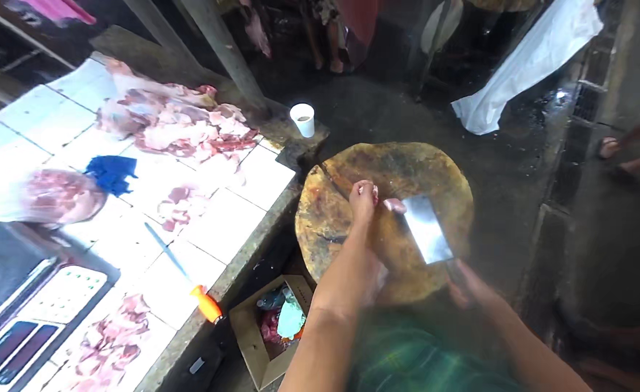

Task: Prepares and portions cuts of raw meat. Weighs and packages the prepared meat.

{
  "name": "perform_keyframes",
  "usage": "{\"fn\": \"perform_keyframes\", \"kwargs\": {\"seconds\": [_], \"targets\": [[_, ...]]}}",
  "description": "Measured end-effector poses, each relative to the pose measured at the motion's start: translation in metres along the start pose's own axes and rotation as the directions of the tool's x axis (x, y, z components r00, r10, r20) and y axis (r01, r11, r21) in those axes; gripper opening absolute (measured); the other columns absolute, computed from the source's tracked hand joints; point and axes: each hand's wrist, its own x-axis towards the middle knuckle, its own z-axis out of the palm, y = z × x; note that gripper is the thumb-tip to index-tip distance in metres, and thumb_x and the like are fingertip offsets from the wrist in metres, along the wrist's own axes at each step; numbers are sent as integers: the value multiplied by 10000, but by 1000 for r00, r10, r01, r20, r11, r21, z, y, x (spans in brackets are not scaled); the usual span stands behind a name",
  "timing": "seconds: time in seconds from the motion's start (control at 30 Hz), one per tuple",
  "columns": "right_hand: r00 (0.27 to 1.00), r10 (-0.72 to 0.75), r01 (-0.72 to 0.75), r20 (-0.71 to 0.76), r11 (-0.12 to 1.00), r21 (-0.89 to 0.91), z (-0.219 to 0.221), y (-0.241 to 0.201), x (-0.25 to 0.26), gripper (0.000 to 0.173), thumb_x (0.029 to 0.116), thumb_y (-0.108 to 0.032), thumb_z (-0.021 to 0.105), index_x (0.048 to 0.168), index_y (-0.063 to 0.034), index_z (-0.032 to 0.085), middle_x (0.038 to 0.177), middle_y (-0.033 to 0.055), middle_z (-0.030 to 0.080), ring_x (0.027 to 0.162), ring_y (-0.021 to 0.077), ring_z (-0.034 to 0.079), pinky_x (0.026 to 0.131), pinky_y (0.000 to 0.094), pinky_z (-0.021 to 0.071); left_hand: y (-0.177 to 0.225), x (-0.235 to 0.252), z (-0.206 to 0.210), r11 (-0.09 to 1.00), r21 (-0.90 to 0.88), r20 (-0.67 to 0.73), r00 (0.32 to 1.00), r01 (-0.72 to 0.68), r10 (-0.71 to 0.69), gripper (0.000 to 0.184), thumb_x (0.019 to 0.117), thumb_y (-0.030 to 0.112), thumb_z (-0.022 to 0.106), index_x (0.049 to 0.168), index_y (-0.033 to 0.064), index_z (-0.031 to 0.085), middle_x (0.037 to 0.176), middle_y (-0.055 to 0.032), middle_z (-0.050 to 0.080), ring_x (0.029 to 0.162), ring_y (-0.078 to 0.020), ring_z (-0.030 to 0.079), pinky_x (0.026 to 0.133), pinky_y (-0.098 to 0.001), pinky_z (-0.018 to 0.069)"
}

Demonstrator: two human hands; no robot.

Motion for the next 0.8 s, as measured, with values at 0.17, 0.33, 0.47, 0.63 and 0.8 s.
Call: {"fn": "perform_keyframes", "kwargs": {"seconds": [0.17, 0.33, 0.47, 0.63, 0.8], "targets": [[994, 54, -66, -92, 990, -126, 44, -5, 3, 698, 1033, -710, 186, 974, -120, 555, 563, -4, 452, 392, 127, 468, 384, 299, 480, -40, -21, 34, 703, 636, 149, 945, -317, 291, 436, 990, 424, 614, 1314, 139, 675, 1405, -121, 606, 1316, -321, 540, 1097, -528, 445], [984, -46, -19, -171, 933, -360, 98, -15, -25, 633, 1078, -620, 255, 1043, -68, 563, 605, 31, 509, 417, 157, 512, 409, 331, 515, -29, -30, 22, 916, 358, -82, 971, -182, 225, 452, 937, 319, 720, 1316, 78, 663, 1298, -121, 651, 1209, -239, 610, 1039, -448, 508], [970, -175, 40, -168, 798, -602, 144, -48, -59, 559, 1079, -576, 376, 1105, -66, 603, 615, 37, 534, 430, 157, 522, 421, 332, 517, 5, -32, -22, 843, -534, 21, 998, 62, -61, 274, 1043, 312, 432, 1134, 136, 621, 724, -8, 603, 530, -97, 554, 473, -263, 493], [952, -296, 203, -78, 801, -564, 170, -59, -50, 541, 1112, -501, 309, 1063, -60, 618, 599, 2, 533, 409, 118, 508, 386, 317, 515, 33, -67, -109, 503, -862, 86, 996, 59, 31, 452, 1017, 502, 375, 1152, 170, 651, 973, -44, 699, 819, -182, 684, 720, -369, 593], [883, -398, 72, -251, 642, -763, 186, -49, -10, 576, 1114, -494, 307, 1157, 12, 578, 659, 12, 550, 486, 129, 553, 485, 365, 546, 80, -88, -291, 535, -809, -315, 948, -243, -45, 280, 984, 361, 495, 962, 113, 622, 773, -59, 639, 618, -182, 620, 560, -346, 553]]}}
